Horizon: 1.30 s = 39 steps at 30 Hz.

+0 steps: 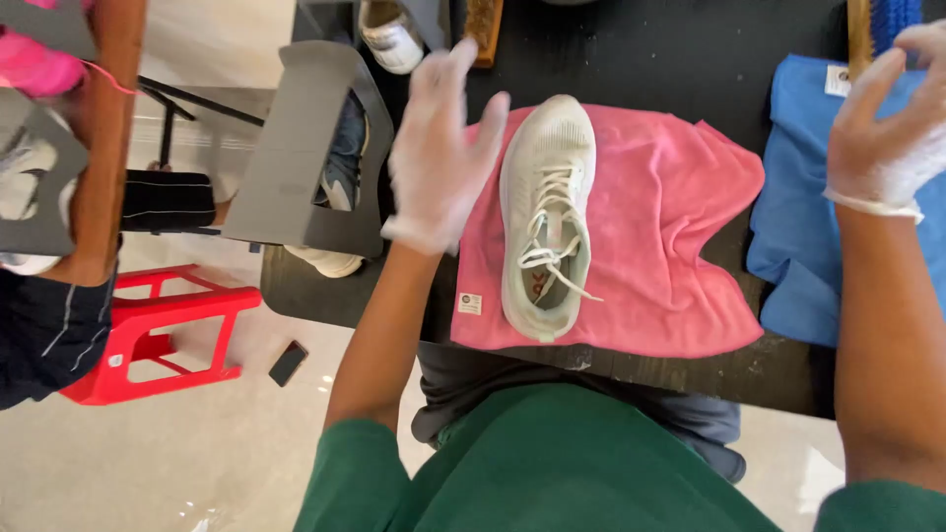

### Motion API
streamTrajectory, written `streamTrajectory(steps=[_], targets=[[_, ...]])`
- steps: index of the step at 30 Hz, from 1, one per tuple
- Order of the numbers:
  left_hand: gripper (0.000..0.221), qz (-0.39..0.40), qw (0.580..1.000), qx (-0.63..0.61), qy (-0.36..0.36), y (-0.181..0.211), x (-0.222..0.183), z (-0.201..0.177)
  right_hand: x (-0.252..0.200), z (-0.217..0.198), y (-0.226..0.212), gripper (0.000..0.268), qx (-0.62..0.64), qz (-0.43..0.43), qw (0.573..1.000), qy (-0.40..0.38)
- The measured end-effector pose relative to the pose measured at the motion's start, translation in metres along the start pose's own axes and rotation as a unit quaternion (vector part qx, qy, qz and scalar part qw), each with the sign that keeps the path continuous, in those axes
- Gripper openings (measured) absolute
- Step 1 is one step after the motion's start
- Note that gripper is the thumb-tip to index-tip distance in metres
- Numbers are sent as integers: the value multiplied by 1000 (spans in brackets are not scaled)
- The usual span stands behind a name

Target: The person is removing the laces from a white sneaker by unthreading them through each eyelet.

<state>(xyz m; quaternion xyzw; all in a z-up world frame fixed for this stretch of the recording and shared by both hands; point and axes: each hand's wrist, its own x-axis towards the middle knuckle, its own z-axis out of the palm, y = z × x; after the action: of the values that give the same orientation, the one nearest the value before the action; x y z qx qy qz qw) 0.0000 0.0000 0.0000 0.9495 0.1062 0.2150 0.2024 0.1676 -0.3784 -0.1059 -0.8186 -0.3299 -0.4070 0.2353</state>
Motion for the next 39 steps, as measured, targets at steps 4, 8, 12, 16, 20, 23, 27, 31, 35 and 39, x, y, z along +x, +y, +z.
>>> streamTrajectory(steps=[4,8,12,16,20,23,27,31,35,39], targets=[[77,-111,985,105,-83,-18,53,41,26,-18,-9,16,14,41,999,5],[79,-94,938,333,4,-38,67,76,43,-48,-13,11,-14,38,999,4],[52,-69,933,341,87,-35,76,67,72,-71,-22,12,-40,5,999,8],[46,-69,964,253,54,-29,75,38,79,-76,-18,11,-41,-14,999,1],[22,-162,984,-64,33,-5,66,-9,84,-80,-24,9,-25,-27,999,0],[17,-280,923,-265,-21,18,58,-35,92,-87,-43,8,-4,-33,999,-2],[24,-276,822,-498,-22,38,32,-44,93,-102,-82,14,166,-20,984,-70],[27,-165,862,-479,-26,75,-8,-47,92,-107,-145,33,317,70,930,-173],[36,50,921,-373,-100,113,-37,-56,84,-95,-166,87,618,311,671,-266],[28,162,944,-271,-92,112,-47,-51,100,-98,-170,31,688,308,612,-239]])
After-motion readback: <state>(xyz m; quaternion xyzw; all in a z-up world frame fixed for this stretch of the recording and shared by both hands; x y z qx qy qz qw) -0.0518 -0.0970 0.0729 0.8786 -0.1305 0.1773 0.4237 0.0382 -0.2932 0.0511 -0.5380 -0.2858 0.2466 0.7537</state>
